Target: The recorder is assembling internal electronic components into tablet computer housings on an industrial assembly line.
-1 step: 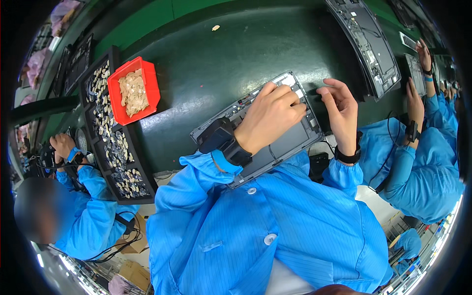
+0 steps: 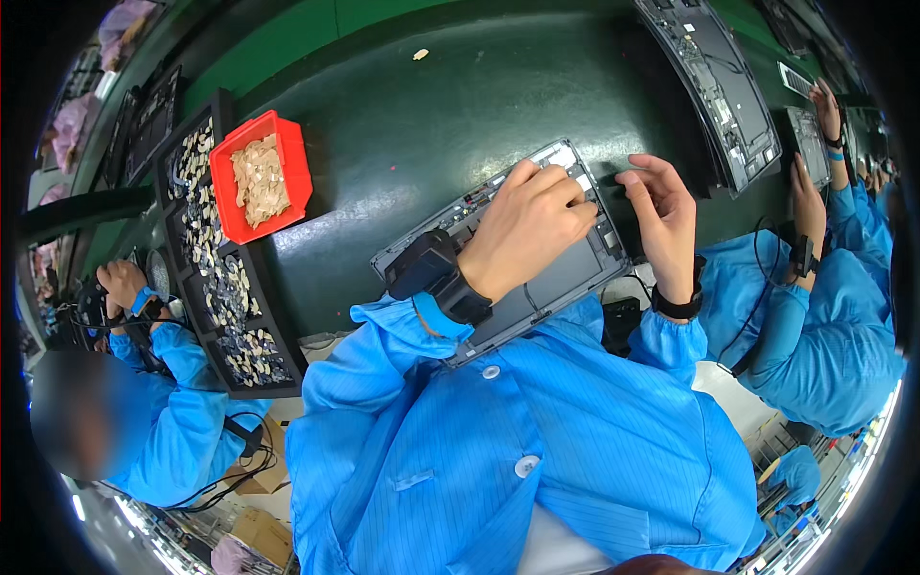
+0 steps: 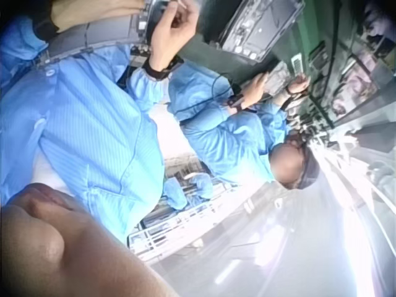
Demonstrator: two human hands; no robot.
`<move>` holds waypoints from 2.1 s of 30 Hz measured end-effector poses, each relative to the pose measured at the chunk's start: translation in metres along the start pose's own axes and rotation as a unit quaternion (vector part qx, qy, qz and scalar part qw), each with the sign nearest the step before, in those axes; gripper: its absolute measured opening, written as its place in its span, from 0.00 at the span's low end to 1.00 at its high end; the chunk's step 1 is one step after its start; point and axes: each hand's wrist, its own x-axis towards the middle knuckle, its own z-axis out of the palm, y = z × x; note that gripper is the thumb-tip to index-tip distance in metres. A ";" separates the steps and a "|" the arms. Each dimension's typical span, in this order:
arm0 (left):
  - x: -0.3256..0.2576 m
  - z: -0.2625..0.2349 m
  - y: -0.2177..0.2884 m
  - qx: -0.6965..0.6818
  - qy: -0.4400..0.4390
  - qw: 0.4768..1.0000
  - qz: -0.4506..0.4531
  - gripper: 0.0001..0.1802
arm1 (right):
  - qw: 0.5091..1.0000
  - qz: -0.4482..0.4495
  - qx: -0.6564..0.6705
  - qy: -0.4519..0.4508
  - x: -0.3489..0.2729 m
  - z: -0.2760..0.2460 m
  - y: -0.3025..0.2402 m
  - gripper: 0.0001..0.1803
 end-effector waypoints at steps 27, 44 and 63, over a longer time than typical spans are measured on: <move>-0.056 -0.004 0.065 0.097 -0.052 0.990 -0.093 0.44 | 0.979 0.108 0.051 -0.163 -0.022 0.020 -0.019 0.10; -0.146 -0.032 0.008 -0.046 0.191 0.959 -0.202 0.05 | 0.945 -0.240 -0.219 0.036 0.316 0.213 -0.067 0.35; -0.154 -0.019 0.007 -0.036 0.313 0.938 -0.143 0.05 | 0.942 0.143 -0.295 -0.064 0.583 -0.017 0.022 0.39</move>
